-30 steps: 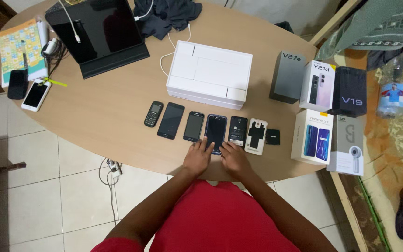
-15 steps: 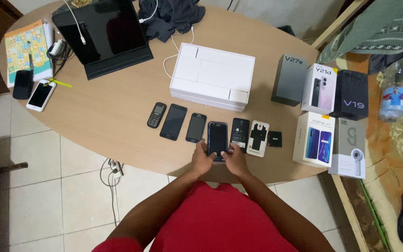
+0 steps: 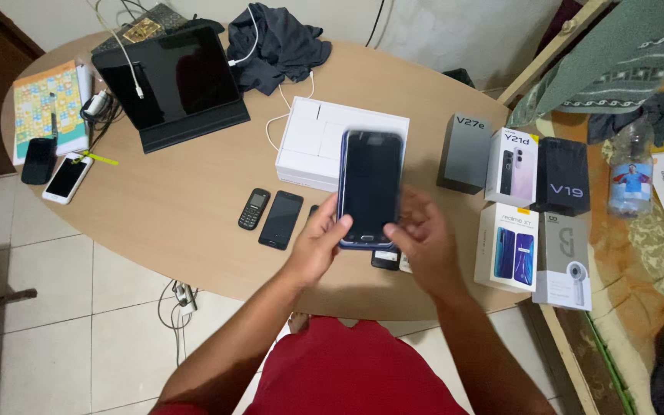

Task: The person removes the back covers and batteries from several mobile phones on a table. They handle each phone individually, pry off the covers, and place the components on the table.

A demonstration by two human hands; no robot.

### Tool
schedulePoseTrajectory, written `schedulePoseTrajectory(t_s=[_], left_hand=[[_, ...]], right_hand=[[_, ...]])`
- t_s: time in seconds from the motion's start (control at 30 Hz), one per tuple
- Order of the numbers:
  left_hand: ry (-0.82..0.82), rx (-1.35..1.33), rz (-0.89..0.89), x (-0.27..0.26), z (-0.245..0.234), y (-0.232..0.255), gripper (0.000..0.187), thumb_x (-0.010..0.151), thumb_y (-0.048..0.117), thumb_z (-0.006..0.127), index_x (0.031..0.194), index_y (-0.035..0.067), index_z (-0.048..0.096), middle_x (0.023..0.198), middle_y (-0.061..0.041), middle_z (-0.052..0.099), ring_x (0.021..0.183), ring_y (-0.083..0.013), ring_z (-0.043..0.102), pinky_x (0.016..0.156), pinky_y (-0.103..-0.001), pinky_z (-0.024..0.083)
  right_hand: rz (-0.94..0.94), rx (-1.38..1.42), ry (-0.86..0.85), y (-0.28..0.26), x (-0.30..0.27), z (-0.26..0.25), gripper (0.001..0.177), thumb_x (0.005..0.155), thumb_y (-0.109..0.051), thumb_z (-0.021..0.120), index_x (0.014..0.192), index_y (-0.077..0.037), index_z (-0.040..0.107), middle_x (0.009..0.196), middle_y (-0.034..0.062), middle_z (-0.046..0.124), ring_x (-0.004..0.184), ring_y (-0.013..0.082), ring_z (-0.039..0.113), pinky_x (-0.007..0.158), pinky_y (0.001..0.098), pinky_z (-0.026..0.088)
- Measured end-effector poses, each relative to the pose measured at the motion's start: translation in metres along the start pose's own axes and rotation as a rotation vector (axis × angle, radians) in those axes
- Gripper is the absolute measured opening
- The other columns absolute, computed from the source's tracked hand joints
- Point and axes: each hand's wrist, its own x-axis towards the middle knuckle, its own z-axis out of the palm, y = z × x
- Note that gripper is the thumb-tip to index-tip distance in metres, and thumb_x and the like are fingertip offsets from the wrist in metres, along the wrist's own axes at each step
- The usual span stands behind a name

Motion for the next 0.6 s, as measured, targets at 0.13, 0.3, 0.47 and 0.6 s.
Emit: schedulePoseTrajectory(t_s=[0.13,0.3,0.47,0.6], left_hand=[[-0.261,-0.303,0.359,-0.022,0.016,0.074,0.058,0.111,0.019,0.05,0.162,0.0,0.029,0.143,-0.011,0.058,0.129,-0.0147,0.056,0.11,-0.03,0.047],[-0.359,-0.501,0.397,-0.039,0.031,0.106,0.062,0.113,0.029,0.047,0.164,0.001,0.026,0.155,-0.013,0.048,0.141,-0.0202,0.048,0.12,-0.038,0.038],[-0.592,-0.9,0.252,-0.031,0.044,0.1,0.078,0.113,0.061,0.021,0.165,0.002,0.027,0.158,-0.02,0.047,0.146,-0.033,0.047,0.123,-0.054,0.039],[-0.57,-0.913,0.144,-0.028,0.04,0.099,0.081,0.107,0.062,0.016,0.163,0.006,0.027,0.162,-0.018,0.041,0.15,-0.0357,0.043,0.121,-0.056,0.038]], right_hand=[[-0.322,0.248,-0.058,-0.08,-0.024,-0.003,0.072,0.087,0.014,0.065,0.152,-0.002,0.036,0.122,0.0185,0.068,0.107,0.0205,0.07,0.09,0.0331,0.061],[-0.453,0.218,-0.102,-0.115,-0.038,0.001,0.07,0.092,0.015,0.063,0.153,-0.004,0.033,0.125,0.0202,0.067,0.113,0.0208,0.07,0.092,0.0323,0.063],[-0.428,0.009,-0.057,-0.117,-0.034,0.012,0.066,0.092,0.006,0.067,0.15,-0.005,0.038,0.128,0.0186,0.068,0.109,0.022,0.071,0.085,0.0335,0.061],[-0.677,-0.551,0.074,-0.123,-0.032,0.012,0.065,0.087,-0.007,0.08,0.143,-0.006,0.047,0.139,0.0201,0.059,0.12,0.0284,0.063,0.101,0.0415,0.052]])
